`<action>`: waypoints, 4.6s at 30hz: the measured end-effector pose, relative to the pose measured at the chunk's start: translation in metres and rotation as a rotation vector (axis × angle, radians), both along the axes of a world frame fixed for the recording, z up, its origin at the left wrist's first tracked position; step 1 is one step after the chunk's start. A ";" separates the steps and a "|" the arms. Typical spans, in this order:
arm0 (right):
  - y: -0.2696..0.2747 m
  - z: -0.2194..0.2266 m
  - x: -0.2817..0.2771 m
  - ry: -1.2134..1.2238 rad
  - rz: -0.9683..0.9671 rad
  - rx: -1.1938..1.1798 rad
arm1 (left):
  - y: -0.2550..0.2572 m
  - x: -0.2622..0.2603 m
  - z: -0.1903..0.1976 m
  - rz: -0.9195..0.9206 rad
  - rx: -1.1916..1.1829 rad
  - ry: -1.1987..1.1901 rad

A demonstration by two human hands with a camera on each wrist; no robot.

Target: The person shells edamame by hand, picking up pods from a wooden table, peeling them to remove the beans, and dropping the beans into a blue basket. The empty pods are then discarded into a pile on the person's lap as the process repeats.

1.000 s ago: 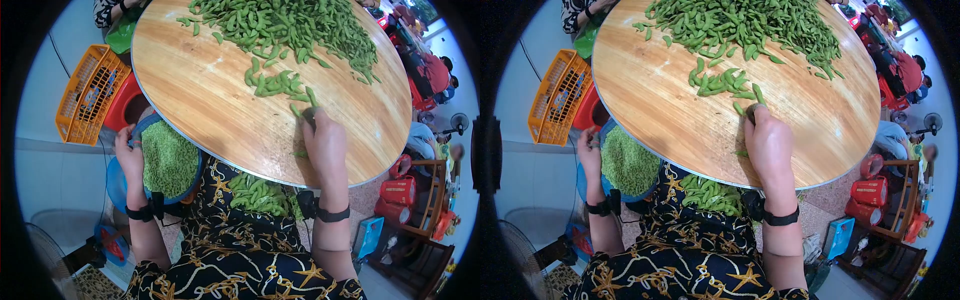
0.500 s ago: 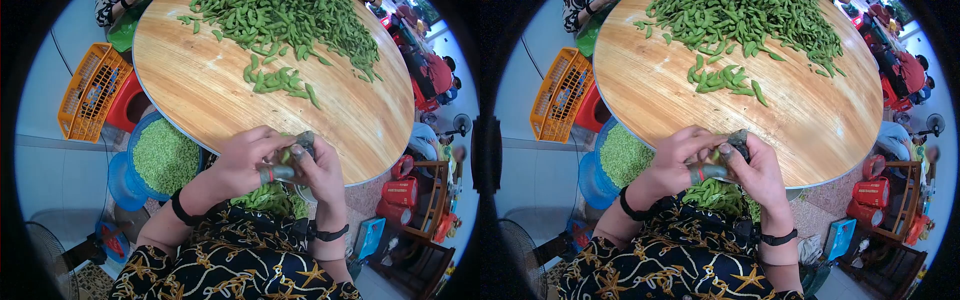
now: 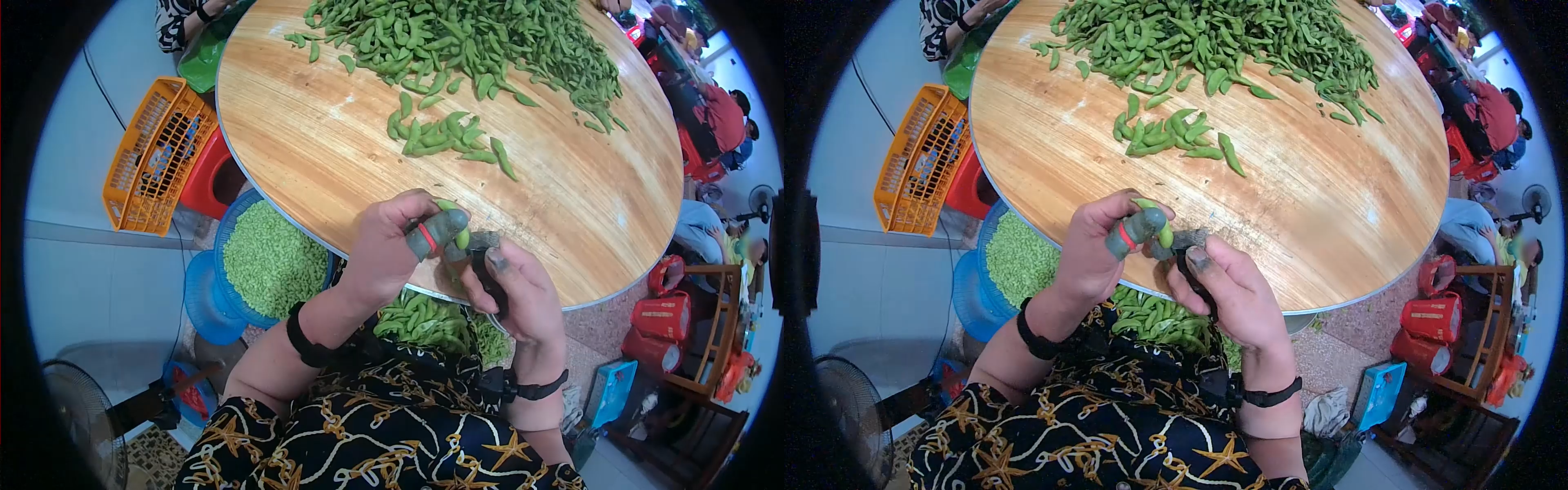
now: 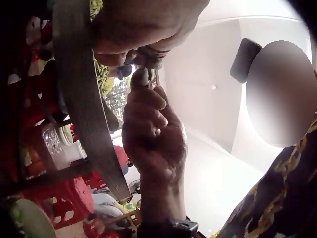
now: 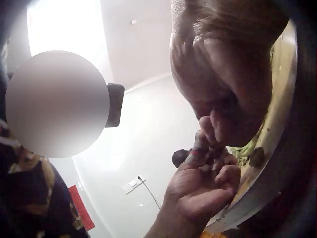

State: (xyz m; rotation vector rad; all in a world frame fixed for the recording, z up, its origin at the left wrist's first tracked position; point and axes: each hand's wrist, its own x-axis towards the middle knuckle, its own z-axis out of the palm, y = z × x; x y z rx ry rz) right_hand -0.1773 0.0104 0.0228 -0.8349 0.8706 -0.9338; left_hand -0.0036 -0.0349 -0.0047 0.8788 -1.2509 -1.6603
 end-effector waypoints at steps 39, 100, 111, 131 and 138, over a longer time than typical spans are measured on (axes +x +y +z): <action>-0.037 0.002 -0.004 -0.171 -0.165 0.098 | -0.033 -0.001 0.020 -0.147 -0.917 -0.450; -0.042 -0.001 -0.013 1.493 -0.037 -0.827 | -0.004 0.003 0.008 -0.024 0.243 0.061; -0.039 -0.011 -0.010 1.628 -0.134 -0.824 | -0.003 -0.011 0.012 -0.068 0.219 0.012; -0.019 0.002 -0.014 0.281 -0.456 -0.119 | -0.028 -0.028 0.027 0.262 -0.315 -0.667; -0.014 0.002 -0.017 0.277 -0.471 -0.175 | -0.026 -0.012 0.034 0.104 -0.645 -1.029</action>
